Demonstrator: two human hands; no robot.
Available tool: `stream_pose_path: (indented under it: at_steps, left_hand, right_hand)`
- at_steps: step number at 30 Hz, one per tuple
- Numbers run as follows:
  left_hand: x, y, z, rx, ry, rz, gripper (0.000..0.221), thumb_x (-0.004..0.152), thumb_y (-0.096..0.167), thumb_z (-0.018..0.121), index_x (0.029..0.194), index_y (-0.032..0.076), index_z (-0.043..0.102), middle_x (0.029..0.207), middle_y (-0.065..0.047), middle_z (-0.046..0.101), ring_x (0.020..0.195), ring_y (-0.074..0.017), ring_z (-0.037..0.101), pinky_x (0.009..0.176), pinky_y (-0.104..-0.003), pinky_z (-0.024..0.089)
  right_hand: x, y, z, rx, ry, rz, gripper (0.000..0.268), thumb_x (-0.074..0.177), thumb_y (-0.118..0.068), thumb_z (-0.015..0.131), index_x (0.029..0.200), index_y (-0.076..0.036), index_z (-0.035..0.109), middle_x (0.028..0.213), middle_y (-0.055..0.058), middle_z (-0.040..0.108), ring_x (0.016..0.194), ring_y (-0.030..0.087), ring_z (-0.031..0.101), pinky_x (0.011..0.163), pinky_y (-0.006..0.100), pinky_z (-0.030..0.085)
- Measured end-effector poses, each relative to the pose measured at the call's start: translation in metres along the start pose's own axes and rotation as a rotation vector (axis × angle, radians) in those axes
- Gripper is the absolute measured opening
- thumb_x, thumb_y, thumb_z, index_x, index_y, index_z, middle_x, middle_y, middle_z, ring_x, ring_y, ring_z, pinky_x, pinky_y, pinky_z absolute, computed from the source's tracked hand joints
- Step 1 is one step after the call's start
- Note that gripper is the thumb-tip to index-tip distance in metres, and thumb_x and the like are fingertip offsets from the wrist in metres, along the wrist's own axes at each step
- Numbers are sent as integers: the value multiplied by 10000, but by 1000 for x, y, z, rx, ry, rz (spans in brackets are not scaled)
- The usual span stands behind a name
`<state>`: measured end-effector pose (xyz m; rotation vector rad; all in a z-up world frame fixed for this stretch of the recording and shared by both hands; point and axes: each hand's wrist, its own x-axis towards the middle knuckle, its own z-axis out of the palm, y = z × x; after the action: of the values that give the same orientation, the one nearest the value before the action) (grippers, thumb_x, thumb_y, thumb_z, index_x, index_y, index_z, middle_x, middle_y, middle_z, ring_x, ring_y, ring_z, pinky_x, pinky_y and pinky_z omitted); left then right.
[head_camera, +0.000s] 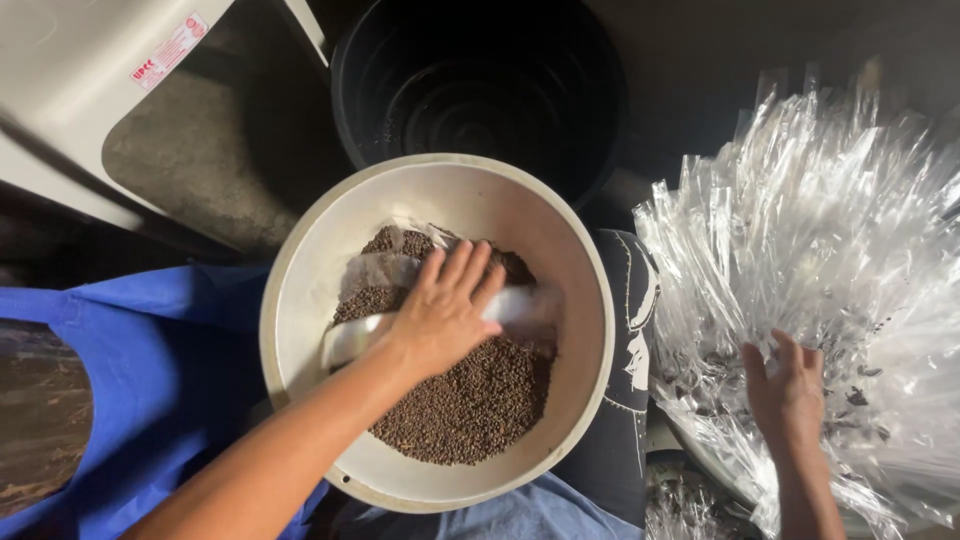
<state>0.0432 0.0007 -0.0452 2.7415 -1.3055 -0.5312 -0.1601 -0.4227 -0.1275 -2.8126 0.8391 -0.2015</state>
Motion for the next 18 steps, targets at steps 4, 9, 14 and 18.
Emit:
stream_pose_path:
  at_steps: [4, 9, 14, 18]
  left_hand:
    - [6, -5, 7, -90, 75, -84, 709, 1005, 519, 530, 1538, 64, 425, 1620, -276, 311, 1523, -410, 250, 1212, -632, 121]
    - [39, 27, 56, -229, 574, 166, 127, 927, 103, 717, 1044, 140, 687, 942, -47, 627, 896, -213, 638, 858, -359, 505]
    - [69, 58, 82, -91, 446, 101, 223, 853, 81, 757, 1052, 43, 663, 1008, -142, 662, 985, -298, 663, 894, -409, 527]
    - [41, 67, 47, -176, 285, 47, 117, 861, 96, 777, 922, 59, 685, 877, -123, 713, 901, -288, 644, 920, -487, 520]
  right_hand:
    - [8, -14, 67, 63, -7, -16, 370, 1069, -266, 658, 1377, -67, 613, 1108, 237, 575, 1003, 545, 656, 821, 627, 549]
    - [40, 25, 141, -83, -137, 7, 264, 1097, -290, 527, 1261, -93, 594, 1110, 214, 597, 966, 520, 700, 824, 591, 577]
    - [45, -73, 19, 55, -257, 197, 497, 1020, -322, 612, 1443, -101, 473, 1342, 260, 453, 1077, 518, 626, 925, 625, 544]
    - [28, -73, -31, 268, 29, 35, 390, 1097, -218, 593, 1398, 26, 630, 1203, 253, 560, 922, 341, 630, 846, 494, 511]
